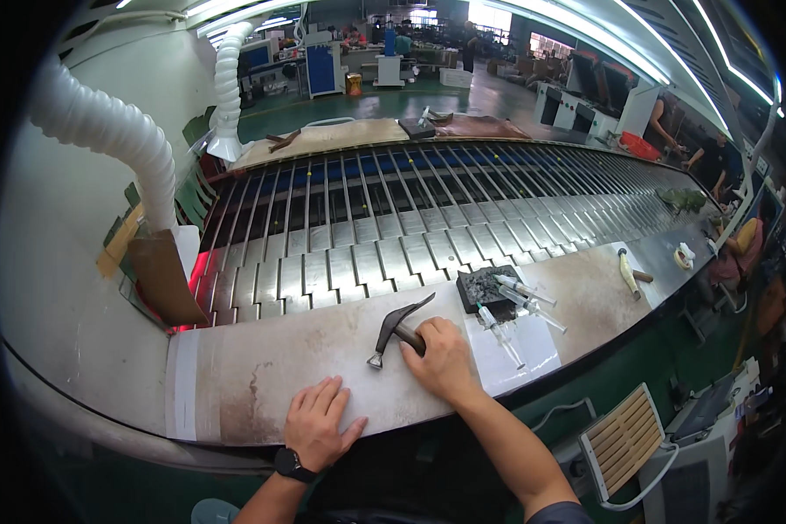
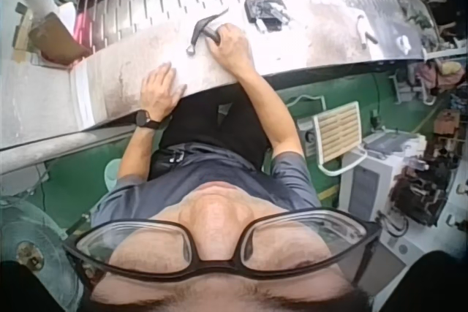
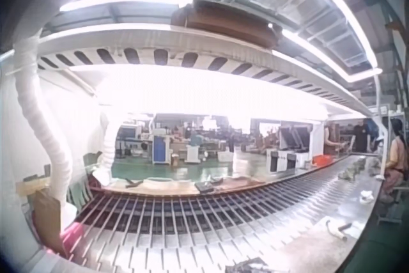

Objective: The person uses a hammer to repeatedly strike a dark shoe component against a workbench.

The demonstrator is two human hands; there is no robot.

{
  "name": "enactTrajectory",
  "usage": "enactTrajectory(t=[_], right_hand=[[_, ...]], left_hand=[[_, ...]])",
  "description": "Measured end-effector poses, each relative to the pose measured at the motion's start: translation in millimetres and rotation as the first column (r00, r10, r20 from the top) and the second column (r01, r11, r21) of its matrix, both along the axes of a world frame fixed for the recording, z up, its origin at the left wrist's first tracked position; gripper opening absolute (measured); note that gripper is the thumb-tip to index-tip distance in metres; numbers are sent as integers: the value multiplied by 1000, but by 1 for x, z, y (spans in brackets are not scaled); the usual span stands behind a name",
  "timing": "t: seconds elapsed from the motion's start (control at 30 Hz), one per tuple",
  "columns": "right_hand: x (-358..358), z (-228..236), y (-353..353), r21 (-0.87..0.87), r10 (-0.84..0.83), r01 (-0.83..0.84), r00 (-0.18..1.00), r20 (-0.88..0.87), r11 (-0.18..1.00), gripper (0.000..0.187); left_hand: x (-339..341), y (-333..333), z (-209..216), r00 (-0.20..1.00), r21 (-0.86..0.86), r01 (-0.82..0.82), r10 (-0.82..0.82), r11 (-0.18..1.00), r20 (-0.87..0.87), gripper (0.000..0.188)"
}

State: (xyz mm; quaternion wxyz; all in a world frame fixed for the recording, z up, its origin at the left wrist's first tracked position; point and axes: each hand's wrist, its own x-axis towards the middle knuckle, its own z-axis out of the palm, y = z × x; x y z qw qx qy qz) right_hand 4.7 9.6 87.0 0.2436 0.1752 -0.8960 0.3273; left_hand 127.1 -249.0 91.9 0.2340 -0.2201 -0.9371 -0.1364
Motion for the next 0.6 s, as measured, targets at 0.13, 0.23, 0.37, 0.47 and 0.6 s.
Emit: enactTrajectory(t=[0.13, 0.23, 0.37, 0.47, 0.6], right_hand=[[3, 5, -1, 73, 26, -26, 1000, 3, 997, 28], [2, 4, -1, 69, 47, -47, 999, 2, 996, 28], [4, 4, -3, -194, 93, -94, 996, -13, 976, 30], [3, -4, -2, -372, 43, -57, 998, -45, 926, 25], [-1, -12, 4, -202, 61, -59, 998, 7, 978, 17]], left_hand=[[0, -1, 2, 1000, -5, -1, 1, 1000, -5, 57], [-2, -2, 2, 1000, -15, 4, -4, 1000, -7, 57], [-1, -4, 0, 1000, -2, 4, -4, 1000, 5, 57], [1, -4, 0, 1000, -1, -4, 4, 1000, 3, 58], [-1, -4, -2, 1000, -6, 3, -3, 1000, 9, 58]])
